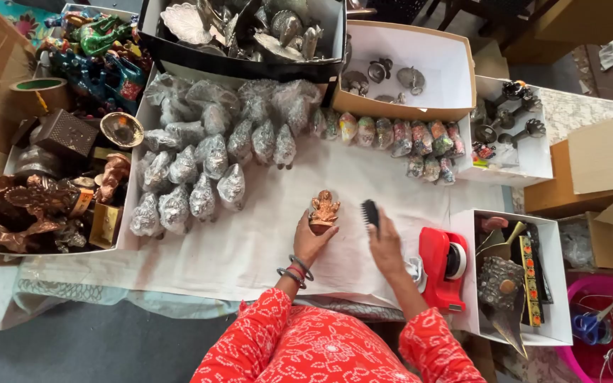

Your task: The person cleans a small copper-colored statue using a black brush and a white cloth. They scrub the surface of the statue with the brush and then wipe it down with the cloth, handling the object carefully throughout the process.

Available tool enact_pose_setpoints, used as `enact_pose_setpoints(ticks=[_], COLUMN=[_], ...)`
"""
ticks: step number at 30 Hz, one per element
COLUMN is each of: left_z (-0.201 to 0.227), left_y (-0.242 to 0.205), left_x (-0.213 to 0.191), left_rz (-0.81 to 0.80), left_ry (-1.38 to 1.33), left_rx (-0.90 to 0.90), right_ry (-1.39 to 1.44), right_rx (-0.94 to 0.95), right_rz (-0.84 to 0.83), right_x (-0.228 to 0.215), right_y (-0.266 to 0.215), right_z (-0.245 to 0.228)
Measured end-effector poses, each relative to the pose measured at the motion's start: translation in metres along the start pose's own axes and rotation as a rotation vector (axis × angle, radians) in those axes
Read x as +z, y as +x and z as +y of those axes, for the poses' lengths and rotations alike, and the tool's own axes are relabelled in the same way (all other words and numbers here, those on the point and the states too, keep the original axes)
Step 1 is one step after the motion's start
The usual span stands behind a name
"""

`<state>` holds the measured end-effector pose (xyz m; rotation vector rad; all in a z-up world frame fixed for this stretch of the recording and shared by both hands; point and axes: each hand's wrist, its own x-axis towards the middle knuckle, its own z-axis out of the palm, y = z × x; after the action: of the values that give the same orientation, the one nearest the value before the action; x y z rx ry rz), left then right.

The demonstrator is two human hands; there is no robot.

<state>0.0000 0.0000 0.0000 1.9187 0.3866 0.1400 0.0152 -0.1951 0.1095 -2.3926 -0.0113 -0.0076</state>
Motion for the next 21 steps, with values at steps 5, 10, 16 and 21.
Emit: enact_pose_setpoints(ticks=[5,10,16,21], left_z=[0.044,0.063,0.047,0.027], left_y=[-0.004,-0.006,-0.007,-0.003], left_x=[-0.009,-0.008,0.0,0.007], left_rz=[-0.005,-0.037,-0.083,-0.05], left_ry=[0.053,0.165,0.166,0.058], left_rx=[-0.107,-0.208,-0.165,-0.033], right_ry=[-0.028,-0.31,-0.414,-0.34], right_rx=[-0.35,-0.344,-0.317,-0.293], right_rz=[0.079,-0.05,-0.077,-0.148], right_x=[0.026,0.05,0.061,0.039], right_y=[-0.003,0.019,0.054,0.023], right_z=[-0.025,-0.033,-0.043,-0.014])
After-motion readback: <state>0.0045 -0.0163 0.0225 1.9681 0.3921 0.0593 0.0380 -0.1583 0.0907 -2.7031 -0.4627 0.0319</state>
